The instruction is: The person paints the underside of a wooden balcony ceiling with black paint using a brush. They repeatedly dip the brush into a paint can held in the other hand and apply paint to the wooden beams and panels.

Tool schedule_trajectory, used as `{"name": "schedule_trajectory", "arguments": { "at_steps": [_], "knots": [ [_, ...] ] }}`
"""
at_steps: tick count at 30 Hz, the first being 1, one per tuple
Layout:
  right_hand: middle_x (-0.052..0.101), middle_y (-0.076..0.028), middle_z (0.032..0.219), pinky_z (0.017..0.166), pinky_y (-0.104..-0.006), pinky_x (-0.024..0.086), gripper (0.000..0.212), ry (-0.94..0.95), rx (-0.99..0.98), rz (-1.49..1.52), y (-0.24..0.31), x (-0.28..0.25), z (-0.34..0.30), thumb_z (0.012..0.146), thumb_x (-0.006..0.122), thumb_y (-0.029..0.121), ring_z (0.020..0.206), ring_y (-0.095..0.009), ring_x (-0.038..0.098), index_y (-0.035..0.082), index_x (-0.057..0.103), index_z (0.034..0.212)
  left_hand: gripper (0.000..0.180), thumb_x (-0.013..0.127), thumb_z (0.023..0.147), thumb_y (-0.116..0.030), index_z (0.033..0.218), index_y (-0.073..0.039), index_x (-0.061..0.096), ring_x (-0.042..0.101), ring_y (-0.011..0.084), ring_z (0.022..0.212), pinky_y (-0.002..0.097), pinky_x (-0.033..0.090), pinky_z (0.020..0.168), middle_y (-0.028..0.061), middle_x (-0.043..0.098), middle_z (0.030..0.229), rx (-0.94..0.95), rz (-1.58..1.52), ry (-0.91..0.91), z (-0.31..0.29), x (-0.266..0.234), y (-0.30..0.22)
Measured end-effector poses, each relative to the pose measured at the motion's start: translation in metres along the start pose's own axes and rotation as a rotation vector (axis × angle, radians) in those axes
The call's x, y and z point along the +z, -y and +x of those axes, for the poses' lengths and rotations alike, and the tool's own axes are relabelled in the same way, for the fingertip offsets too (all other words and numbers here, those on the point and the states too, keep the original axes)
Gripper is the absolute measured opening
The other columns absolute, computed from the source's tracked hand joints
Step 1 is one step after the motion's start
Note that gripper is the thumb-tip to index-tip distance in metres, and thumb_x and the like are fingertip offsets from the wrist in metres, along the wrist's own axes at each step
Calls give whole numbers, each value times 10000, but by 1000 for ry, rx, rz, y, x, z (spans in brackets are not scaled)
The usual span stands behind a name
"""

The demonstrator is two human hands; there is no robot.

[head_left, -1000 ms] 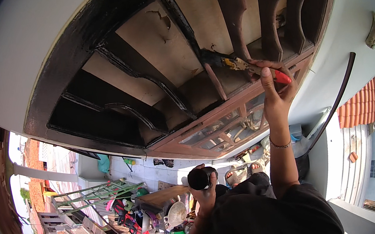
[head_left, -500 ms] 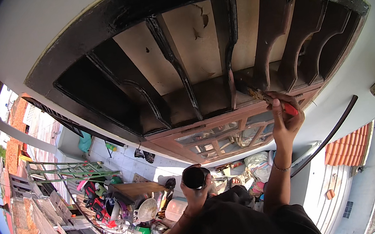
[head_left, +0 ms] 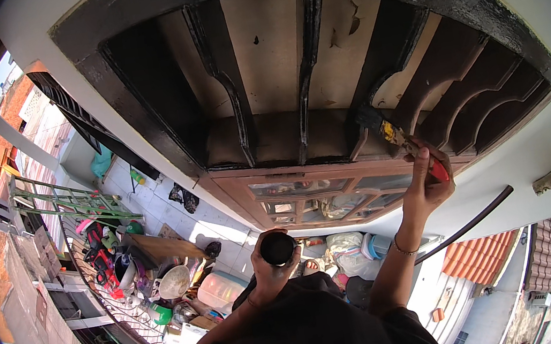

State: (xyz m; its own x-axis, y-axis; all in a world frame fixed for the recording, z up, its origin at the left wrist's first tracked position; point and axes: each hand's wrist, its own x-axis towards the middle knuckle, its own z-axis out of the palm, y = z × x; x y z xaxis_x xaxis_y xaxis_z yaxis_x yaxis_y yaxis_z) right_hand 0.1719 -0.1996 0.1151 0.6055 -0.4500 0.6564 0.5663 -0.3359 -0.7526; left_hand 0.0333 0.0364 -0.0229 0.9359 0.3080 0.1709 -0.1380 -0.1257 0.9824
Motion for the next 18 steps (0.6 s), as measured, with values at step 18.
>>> {"name": "schedule_trajectory", "arguments": {
  "at_steps": [18],
  "knots": [
    [709,-167,1072,794,-405,592,180,13,-355,-463,22,22,-38,929,649,-39,947,-363,705,-38,641,1109,477,907,734,-165,1091,-12,632,696,184,874,321,566,800,101,694,986,3,28,75,-1,21,7]
  ]
}}
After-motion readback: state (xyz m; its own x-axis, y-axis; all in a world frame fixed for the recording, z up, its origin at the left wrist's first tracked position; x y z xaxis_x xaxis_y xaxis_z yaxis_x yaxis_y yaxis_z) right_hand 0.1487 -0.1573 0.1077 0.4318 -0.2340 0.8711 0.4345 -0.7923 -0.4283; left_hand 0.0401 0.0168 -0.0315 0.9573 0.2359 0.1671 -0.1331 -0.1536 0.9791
